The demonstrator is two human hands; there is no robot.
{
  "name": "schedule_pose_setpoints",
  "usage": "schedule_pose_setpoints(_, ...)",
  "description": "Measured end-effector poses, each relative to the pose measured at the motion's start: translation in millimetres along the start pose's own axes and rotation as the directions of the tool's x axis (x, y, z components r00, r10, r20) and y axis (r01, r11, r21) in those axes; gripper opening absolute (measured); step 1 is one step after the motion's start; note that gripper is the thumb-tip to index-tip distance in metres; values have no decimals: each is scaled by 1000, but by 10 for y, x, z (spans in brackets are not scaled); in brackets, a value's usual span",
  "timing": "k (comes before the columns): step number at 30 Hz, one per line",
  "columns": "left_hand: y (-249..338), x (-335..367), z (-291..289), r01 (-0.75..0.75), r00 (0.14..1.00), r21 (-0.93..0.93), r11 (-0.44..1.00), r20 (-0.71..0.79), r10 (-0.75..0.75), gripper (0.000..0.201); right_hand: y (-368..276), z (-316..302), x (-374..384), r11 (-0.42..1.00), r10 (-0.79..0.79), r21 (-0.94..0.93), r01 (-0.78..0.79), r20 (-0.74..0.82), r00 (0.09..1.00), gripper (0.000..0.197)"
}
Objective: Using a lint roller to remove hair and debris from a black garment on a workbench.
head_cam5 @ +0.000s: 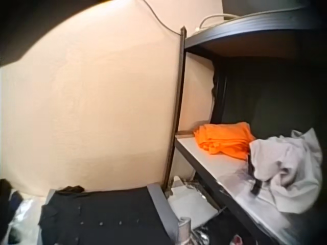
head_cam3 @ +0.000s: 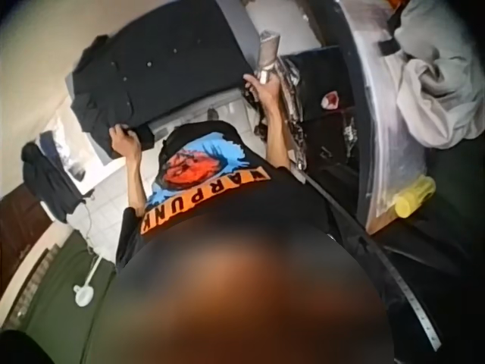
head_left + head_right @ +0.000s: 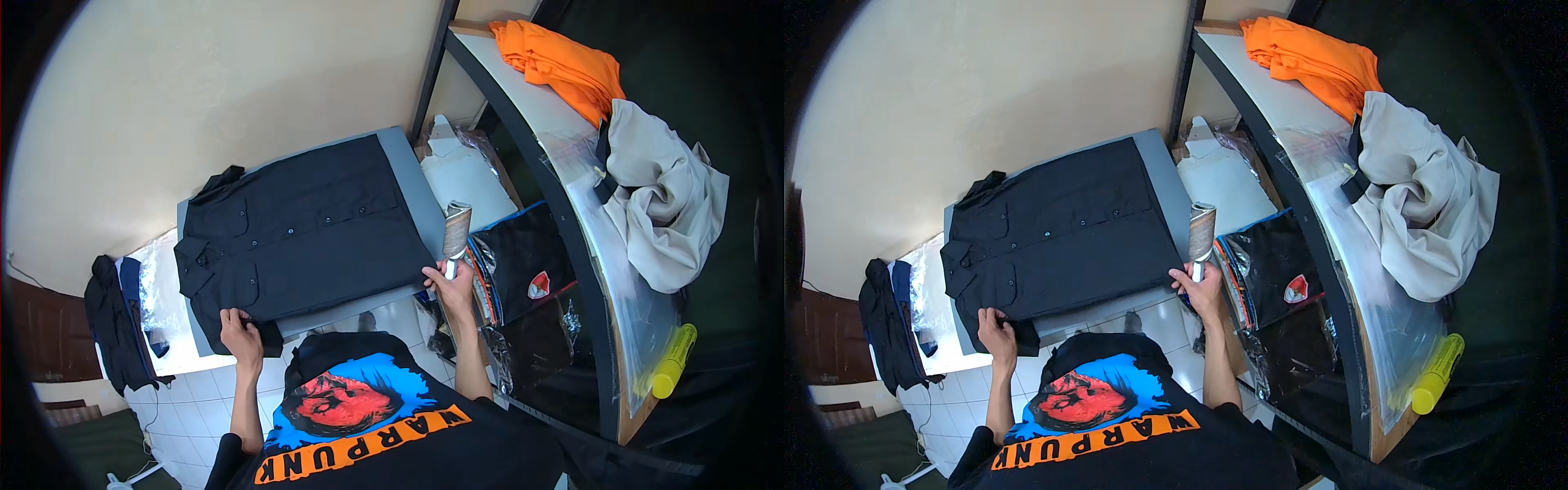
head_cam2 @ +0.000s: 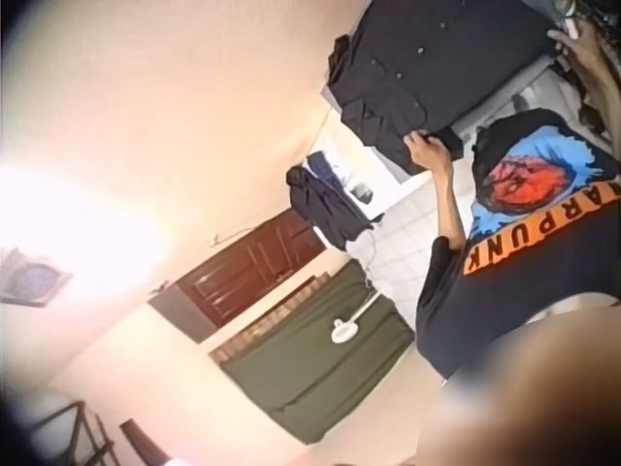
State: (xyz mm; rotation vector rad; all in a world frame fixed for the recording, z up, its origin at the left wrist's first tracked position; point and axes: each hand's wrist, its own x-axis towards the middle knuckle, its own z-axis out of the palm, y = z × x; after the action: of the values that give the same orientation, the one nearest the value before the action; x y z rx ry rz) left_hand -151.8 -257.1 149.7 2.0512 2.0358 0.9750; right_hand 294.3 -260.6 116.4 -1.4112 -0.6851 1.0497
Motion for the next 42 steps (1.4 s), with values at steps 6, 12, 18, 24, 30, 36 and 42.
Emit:
schedule_pose_setpoints(6, -45, -70, 84, 15, 1000, 83, 996, 10, -16, 23, 13, -24, -4, 999, -31, 18, 31, -1, 1000, 31)
schedule_pose_setpoints(12, -84, -57, 32, 85, 996, 239, 967, 11, -90, 37, 52, -29, 16, 999, -38, 28, 37, 0, 999, 32)
schedule_pose_setpoints(18, -317, -169, -15, 95, 995, 334, 938, 3, -102, 56, 92, -64, 23, 1000, -24, 1, 24, -1, 1000, 32)
schedule_pose_setpoints(24, -617, -328, -142, 167, 984, 448, 878, -23, -176, 51, 151, -153, -50, 1000, 1, -10, -1, -9, 1000, 30)
schedule_pose_setpoints(30, -752, -248, -293, 186, 978, 540, 821, -181, -103, 44, 271, -159, -73, 997, 59, -55, -61, -34, 998, 29)
schedule_pose_setpoints(36, -781, 33, -458, 117, 934, 530, 840, -346, 89, 47, 314, -142, -73, 996, 17, -85, -21, -45, 999, 30)
schedule_pose_setpoints(42, -590, 169, -620, 121, 850, 499, 858, -499, 170, 34, 464, -126, -155, 979, -23, -203, 5, -84, 996, 35)
